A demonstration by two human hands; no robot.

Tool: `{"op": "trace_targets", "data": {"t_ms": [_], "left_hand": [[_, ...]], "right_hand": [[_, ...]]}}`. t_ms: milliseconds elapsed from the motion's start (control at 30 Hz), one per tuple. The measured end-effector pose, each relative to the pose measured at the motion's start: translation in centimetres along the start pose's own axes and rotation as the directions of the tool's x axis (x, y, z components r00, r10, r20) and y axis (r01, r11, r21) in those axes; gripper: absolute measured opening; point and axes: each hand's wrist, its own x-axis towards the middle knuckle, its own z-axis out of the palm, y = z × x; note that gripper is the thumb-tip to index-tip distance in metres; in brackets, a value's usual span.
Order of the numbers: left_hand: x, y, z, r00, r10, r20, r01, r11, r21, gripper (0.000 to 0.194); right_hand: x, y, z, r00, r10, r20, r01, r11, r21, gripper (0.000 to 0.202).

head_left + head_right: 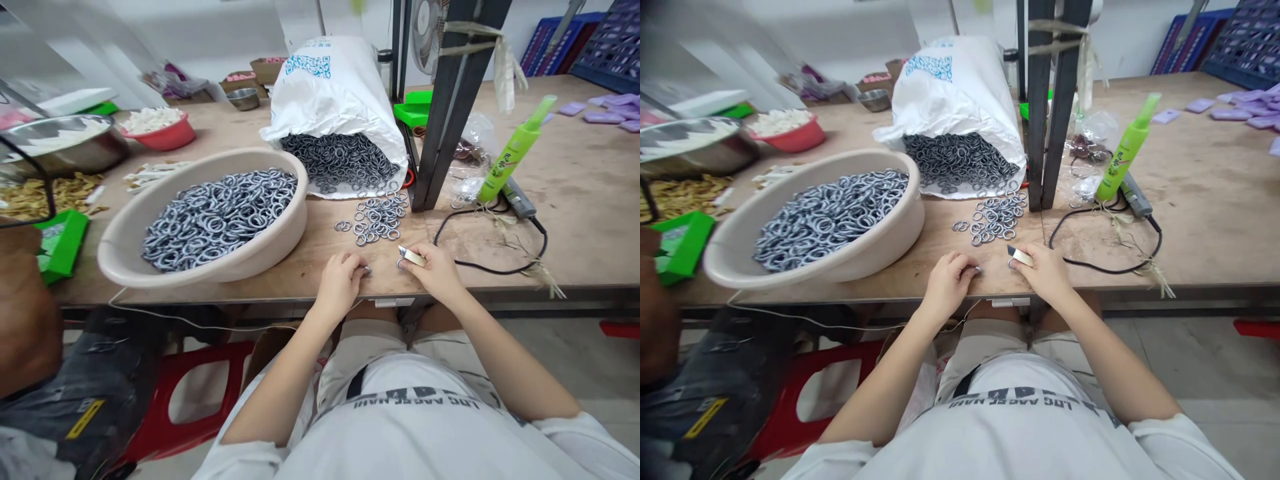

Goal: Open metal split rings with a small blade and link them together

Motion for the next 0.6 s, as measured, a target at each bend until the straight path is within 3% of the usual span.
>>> {"op": "trace_targets", "data": {"t_ms": [200, 300, 400, 500, 533, 600], "left_hand": [[0.1, 0.2, 0.5, 0.997, 0.051, 0.056, -0.057, 0.993, 0.100, 0.028], [0.1, 0.6, 0.8, 0.997, 0.038, 0.070, -0.050, 0.983, 0.175, 0.027], [-0.2, 1.5, 0.2, 1.000, 0.021, 0.014, -0.023, 0.988, 0.152, 0.022], [0.1, 2.6, -3.2, 0.982, 0.082, -0.169, -0.066, 0.993, 0.103, 0.023], [0.6, 2.7, -5.0, 0.956, 0.124, -0.265, -0.102, 0.990, 0.092, 0.026], [2.2, 2.2, -9.4, 0.863, 0.156, -0.481, -0.110, 0.986, 0.122, 0.028]], "right_hand": [[0.4, -0.7, 0.4, 0.998, 0.012, 0.055, -0.001, 0.982, -0.190, 0.018], [0.3, -0.9, 0.7, 0.999, -0.029, 0.043, 0.039, 0.967, -0.251, 0.021], [0.1, -0.7, 0.7, 0.999, -0.029, 0.019, 0.033, 0.972, -0.233, 0.021], [0.6, -1.6, 0.2, 1.000, 0.014, 0.023, -0.011, 0.994, -0.109, 0.016], [1.1, -2.5, 0.0, 1.000, 0.005, 0.015, -0.004, 0.998, -0.058, 0.014], [2.8, -5.4, 0.1, 0.997, -0.076, -0.021, 0.076, 0.997, 0.031, 0.015]]}}
